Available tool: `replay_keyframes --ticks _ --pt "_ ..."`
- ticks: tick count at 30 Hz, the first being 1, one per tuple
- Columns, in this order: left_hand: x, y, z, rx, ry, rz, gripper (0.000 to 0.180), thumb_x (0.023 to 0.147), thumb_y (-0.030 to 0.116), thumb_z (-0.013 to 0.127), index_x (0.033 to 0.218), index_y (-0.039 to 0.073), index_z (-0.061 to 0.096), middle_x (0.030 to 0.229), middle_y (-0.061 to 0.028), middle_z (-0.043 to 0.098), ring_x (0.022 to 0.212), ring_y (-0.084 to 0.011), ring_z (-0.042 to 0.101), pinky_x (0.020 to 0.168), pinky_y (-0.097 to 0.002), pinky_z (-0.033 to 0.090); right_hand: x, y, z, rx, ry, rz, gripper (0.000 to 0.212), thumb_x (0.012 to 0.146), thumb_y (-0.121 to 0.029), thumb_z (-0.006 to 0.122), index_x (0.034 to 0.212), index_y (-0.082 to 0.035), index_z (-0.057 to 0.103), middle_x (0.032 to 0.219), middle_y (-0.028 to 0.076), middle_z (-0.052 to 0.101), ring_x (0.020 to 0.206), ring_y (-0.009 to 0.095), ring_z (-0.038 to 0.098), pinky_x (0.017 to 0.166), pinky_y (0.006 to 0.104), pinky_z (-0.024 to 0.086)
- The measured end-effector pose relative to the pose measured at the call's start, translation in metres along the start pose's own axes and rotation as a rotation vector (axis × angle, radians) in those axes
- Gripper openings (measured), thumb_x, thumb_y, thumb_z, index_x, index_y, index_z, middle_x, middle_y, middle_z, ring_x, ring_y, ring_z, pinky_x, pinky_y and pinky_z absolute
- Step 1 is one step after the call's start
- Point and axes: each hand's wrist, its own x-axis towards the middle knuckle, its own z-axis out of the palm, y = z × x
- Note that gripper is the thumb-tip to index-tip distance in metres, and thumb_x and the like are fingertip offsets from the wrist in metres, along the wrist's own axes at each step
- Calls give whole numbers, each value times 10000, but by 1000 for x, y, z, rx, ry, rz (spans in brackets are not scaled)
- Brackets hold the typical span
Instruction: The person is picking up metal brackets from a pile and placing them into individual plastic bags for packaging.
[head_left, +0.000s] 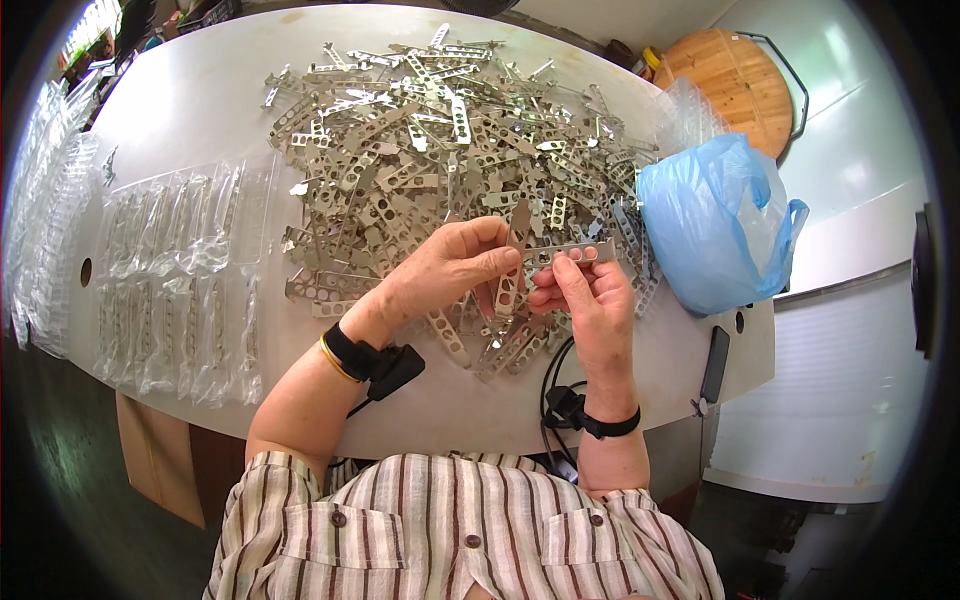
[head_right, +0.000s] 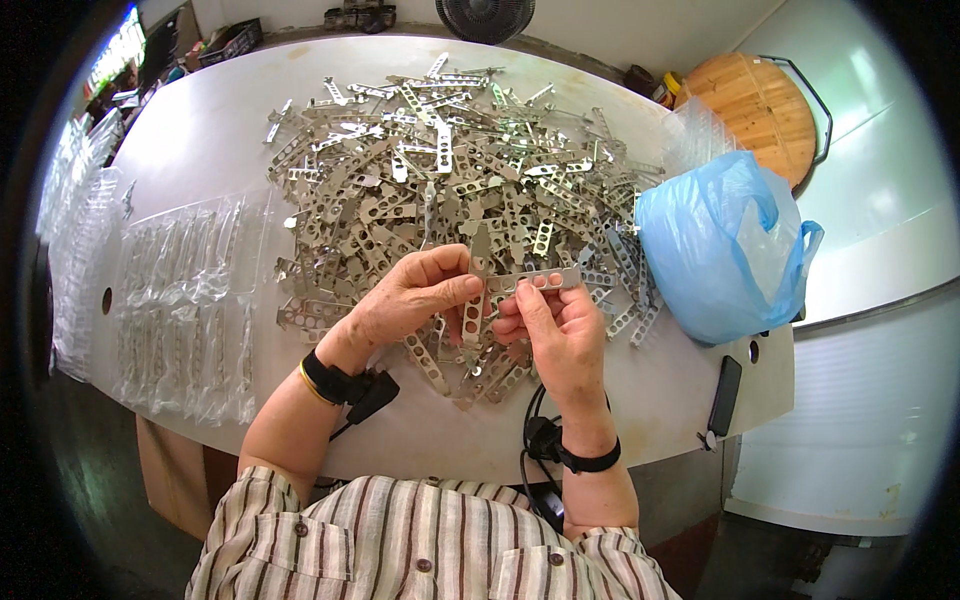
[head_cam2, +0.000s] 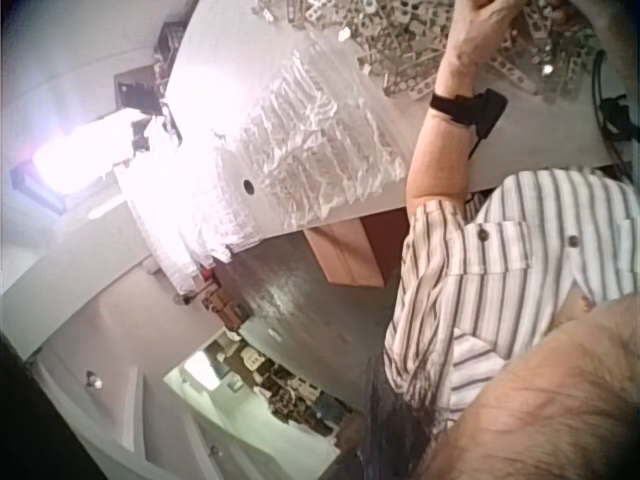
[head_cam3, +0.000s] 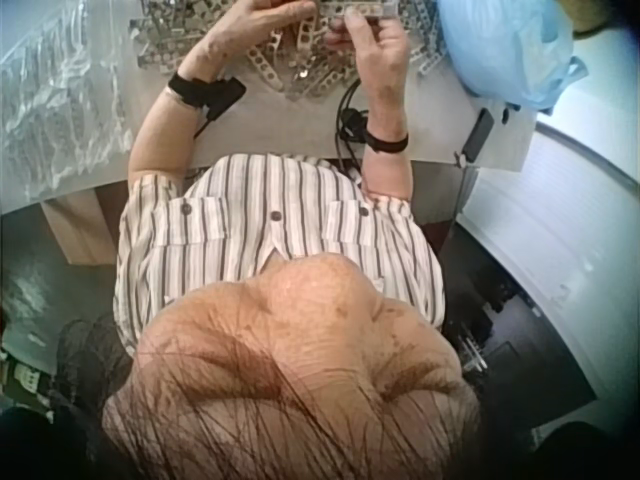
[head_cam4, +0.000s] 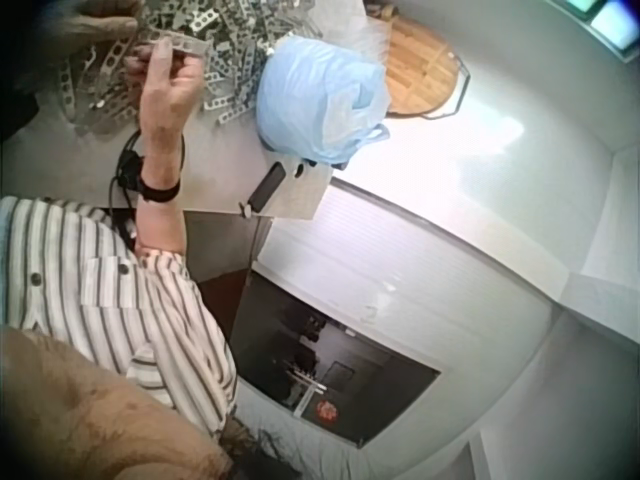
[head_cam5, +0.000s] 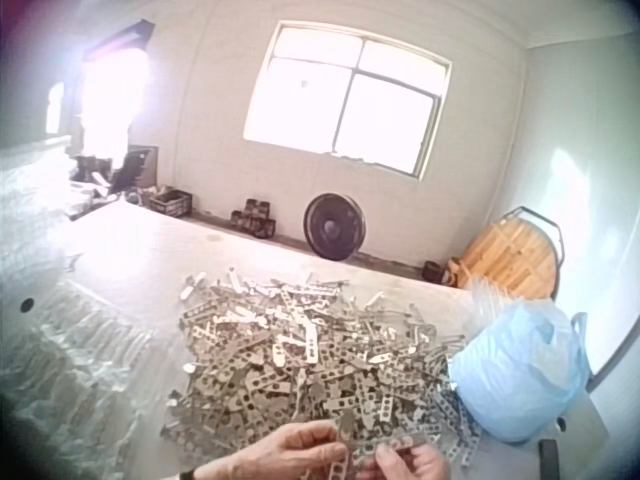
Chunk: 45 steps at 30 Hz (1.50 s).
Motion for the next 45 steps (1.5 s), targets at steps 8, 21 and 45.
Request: replay_keyframes --ticks 8,21,45 --pt "1 -3 -2 26 -50 5 226 1046 265 598 992 45 612 846 -2 646 746 -77 646 607 -245 562 3 -7 -7 -79 119 -57 340 1010 -212 655 1255 -21 515 987 51 621 825 131 683 650 258 583" --pt "-1 4 -2 -5 31 8 231 1058 271 573 1006 46 588 839 7 635 749 -63 636 613 -237 552 -1 -4 -15 -236 -26 -14 140 980 -82 638 1103 -21 668 919 1 669 785 61 631 696 226 538" --pt "3 -3 -1 -123 43 -31 234 1053 230 567 1096 1 588 1096 -155 723 767 -134 705 610 -279 611 -4 -1 -30 -311 -65 86 90 972 -105 670 967 -29 622 812 -35 625 715 31 548 640 204 450"
